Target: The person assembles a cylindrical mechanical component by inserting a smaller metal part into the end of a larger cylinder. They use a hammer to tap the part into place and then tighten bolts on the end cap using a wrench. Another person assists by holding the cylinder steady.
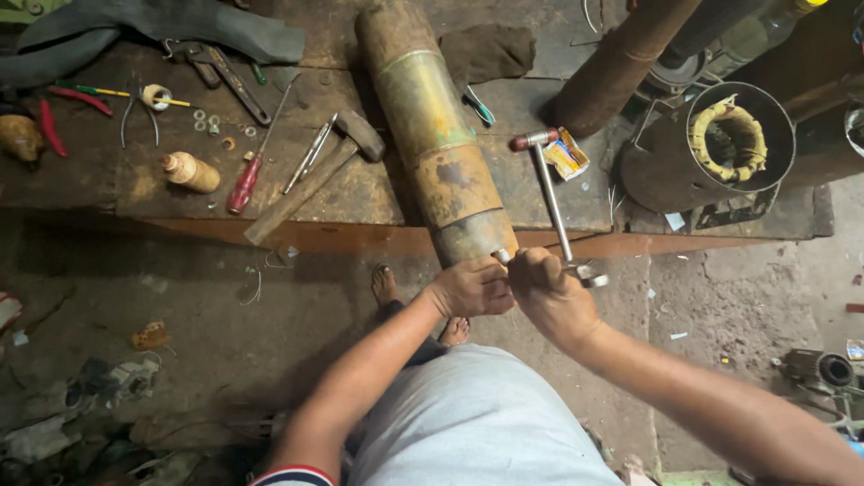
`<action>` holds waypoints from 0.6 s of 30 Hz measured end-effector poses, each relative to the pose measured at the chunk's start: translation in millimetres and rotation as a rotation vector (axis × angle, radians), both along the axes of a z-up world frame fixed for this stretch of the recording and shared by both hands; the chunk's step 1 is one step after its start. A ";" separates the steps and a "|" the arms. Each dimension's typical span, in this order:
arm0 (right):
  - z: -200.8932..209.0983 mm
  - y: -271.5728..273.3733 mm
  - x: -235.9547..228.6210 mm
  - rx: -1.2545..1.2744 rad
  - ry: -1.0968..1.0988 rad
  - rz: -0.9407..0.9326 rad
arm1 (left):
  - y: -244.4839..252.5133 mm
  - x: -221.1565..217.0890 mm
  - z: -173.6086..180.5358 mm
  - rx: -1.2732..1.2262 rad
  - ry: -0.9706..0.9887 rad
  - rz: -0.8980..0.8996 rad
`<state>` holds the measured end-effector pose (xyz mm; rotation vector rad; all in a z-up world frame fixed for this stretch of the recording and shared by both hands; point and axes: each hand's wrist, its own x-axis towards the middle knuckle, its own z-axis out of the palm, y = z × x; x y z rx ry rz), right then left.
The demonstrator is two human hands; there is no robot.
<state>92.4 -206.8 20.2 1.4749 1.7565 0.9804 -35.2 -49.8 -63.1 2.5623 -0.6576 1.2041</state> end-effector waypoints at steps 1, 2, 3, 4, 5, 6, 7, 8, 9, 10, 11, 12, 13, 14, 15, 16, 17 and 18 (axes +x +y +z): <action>-6.9 -3.1 6.1 0.063 0.127 0.024 | -1.1 -0.2 0.8 -0.011 -0.023 0.015; -13.0 -7.8 17.9 0.126 0.253 0.047 | -1.7 -1.0 1.5 -0.023 -0.046 0.030; -20.1 -12.3 29.9 0.187 0.379 0.073 | -2.4 -1.6 2.2 -0.026 -0.035 0.039; -29.6 -14.4 38.2 0.245 0.628 -0.019 | -3.4 -2.8 3.3 -0.029 -0.025 0.049; -38.4 -13.7 48.1 0.306 0.869 -0.112 | -2.9 -0.7 5.1 -0.029 -0.021 0.060; -45.4 -13.5 57.3 0.365 1.110 -0.207 | -3.5 0.9 7.2 -0.041 -0.016 0.055; -50.7 -8.8 69.2 0.342 1.147 -0.196 | -1.4 4.3 9.2 -0.045 -0.016 0.052; -54.0 -4.7 78.6 0.319 1.182 -0.184 | 0.6 8.3 10.7 -0.049 -0.016 0.050; -57.6 -9.4 74.9 0.285 1.240 -0.188 | -3.0 3.0 10.7 -0.046 -0.008 0.034; -57.9 -15.6 69.3 0.237 1.204 -0.219 | -7.3 -2.2 10.7 -0.043 -0.001 0.018; -53.7 -17.6 67.5 0.202 1.157 -0.241 | -4.8 -1.1 11.6 -0.027 -0.006 0.000; -45.7 -18.9 66.6 0.168 1.109 -0.264 | -3.9 -2.3 12.8 -0.024 -0.008 0.009; -35.4 -16.8 66.4 0.208 1.055 -0.233 | 0.9 0.8 14.7 -0.010 -0.025 0.018; -25.0 -15.9 62.7 0.248 0.999 -0.203 | 7.2 4.8 15.7 0.003 -0.042 0.026; -15.9 -20.5 52.9 0.260 0.964 -0.180 | 4.6 0.0 13.6 -0.006 -0.038 0.046; -7.8 -21.9 45.4 0.228 0.884 -0.142 | 1.7 -4.8 10.5 -0.015 -0.034 0.067; -0.6 -21.3 38.7 0.204 0.805 -0.114 | -0.6 -9.2 7.6 -0.020 -0.029 0.075; 5.4 -19.8 30.8 0.181 0.726 -0.085 | -4.2 -13.6 5.0 -0.025 -0.027 0.076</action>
